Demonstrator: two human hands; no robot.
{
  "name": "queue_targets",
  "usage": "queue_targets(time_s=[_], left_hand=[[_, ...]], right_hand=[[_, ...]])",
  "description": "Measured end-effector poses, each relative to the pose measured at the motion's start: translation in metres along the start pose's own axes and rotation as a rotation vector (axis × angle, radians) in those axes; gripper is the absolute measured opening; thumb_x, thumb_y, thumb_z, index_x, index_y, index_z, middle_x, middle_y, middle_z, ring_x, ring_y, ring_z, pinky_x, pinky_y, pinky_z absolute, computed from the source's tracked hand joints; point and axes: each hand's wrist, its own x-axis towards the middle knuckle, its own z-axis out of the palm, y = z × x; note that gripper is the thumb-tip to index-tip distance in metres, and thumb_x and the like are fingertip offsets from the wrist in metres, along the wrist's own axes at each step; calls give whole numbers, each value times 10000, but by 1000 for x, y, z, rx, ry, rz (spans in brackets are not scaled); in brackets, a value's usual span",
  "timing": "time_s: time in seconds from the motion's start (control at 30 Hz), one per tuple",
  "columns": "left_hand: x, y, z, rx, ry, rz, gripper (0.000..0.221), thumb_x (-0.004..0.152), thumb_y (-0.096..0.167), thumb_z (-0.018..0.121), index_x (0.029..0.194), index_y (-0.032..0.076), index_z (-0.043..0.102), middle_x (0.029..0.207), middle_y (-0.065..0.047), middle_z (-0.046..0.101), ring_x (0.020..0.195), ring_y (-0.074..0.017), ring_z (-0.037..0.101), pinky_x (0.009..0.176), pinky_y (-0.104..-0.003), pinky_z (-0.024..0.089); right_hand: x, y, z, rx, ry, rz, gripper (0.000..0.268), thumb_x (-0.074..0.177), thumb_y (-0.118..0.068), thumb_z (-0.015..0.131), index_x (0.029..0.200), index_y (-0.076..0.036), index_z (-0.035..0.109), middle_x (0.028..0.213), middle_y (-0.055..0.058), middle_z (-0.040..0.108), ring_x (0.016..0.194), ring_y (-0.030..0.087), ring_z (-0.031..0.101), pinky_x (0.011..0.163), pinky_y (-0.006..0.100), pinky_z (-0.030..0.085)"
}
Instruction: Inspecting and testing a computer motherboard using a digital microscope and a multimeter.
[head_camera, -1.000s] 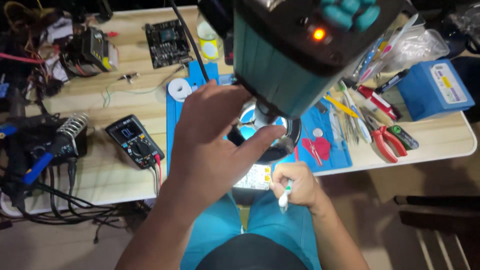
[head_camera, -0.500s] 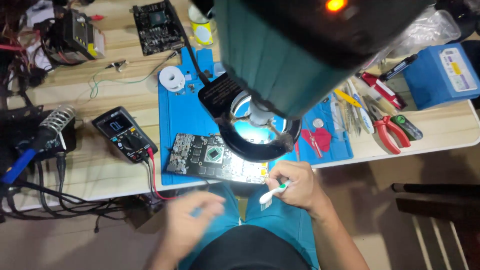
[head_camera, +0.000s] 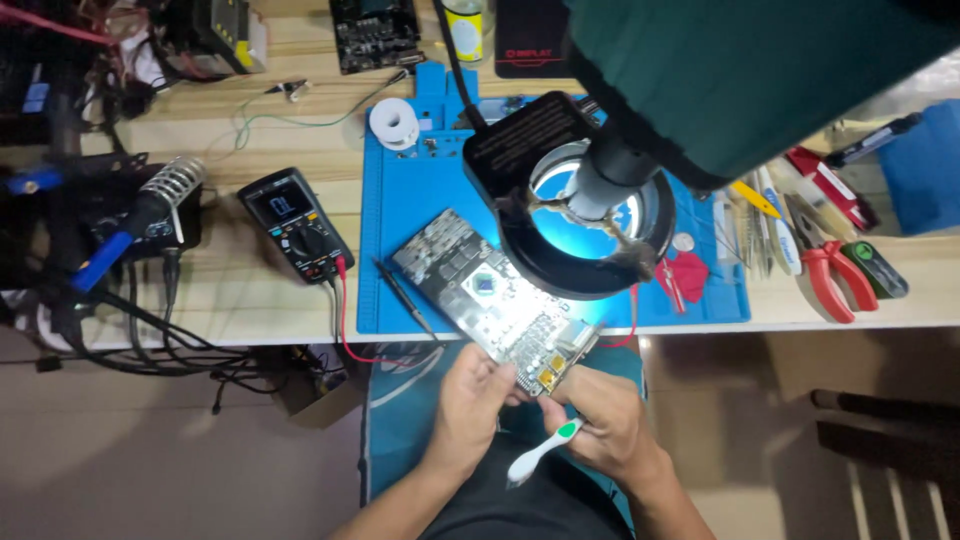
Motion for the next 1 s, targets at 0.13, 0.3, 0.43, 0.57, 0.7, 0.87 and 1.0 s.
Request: queue_targets(time_s=[0.13,0.3,0.43,0.57,0.7,0.87,1.0], left_hand=[[10,14,1,28,-38,99,162,1064,67,606,1170,-54,620,951,-130,708,787,-155,645,731,-287,566],[32,50,-2,333,-46,136,108,1023,33,610,1092,-40,649,853,-104,723,670,-143,658,584,-271,552],[55,62,-7,434,-105,48,263,991,-8,600,1239,-62,670,986,-165,802,745,-155,746,586,-252,591],[76,67,-15,568,-91,30,144,949,10,616,1068,0,695,840,-79,754,662,-147,697,583,-277,581],[103,67,-22,595,-78,-58,198,930,51,629,1067,17,767,663,-187,771,559,-260,798,522,-365,664],[117,81,-27,662,-110,-124,236,921,66,638,1094,0,783,595,-204,756,528,-257,794,486,-351,655],[97,126,-15,1015,-59,-155,450,944,324,725,1322,89,788,757,-139,836,683,-230,845,636,-386,671]], right_hand=[[-2,0,5,-89,-6,-48,157,795,10,819,845,-81,702,723,22,643,547,198,548,524,338,440],[-2,5,1,24,-71,52,223,790,-78,911,967,-38,780,787,30,765,571,157,623,533,291,496],[-18,29,-16,-50,88,276,455,744,-247,944,1163,-109,831,915,4,841,651,92,674,591,237,556],[-16,51,-52,-87,226,591,694,787,-38,888,1440,-40,656,964,43,733,674,122,655,594,243,521],[-11,75,-77,-314,365,469,427,992,-7,670,1412,26,604,1085,251,786,1030,445,773,869,562,590],[3,92,-92,-628,403,384,412,996,100,666,1403,70,607,1166,341,710,1072,594,702,861,673,577],[9,106,-95,-776,374,396,374,1020,51,679,1388,-14,664,1256,202,599,1143,524,691,933,607,596]])
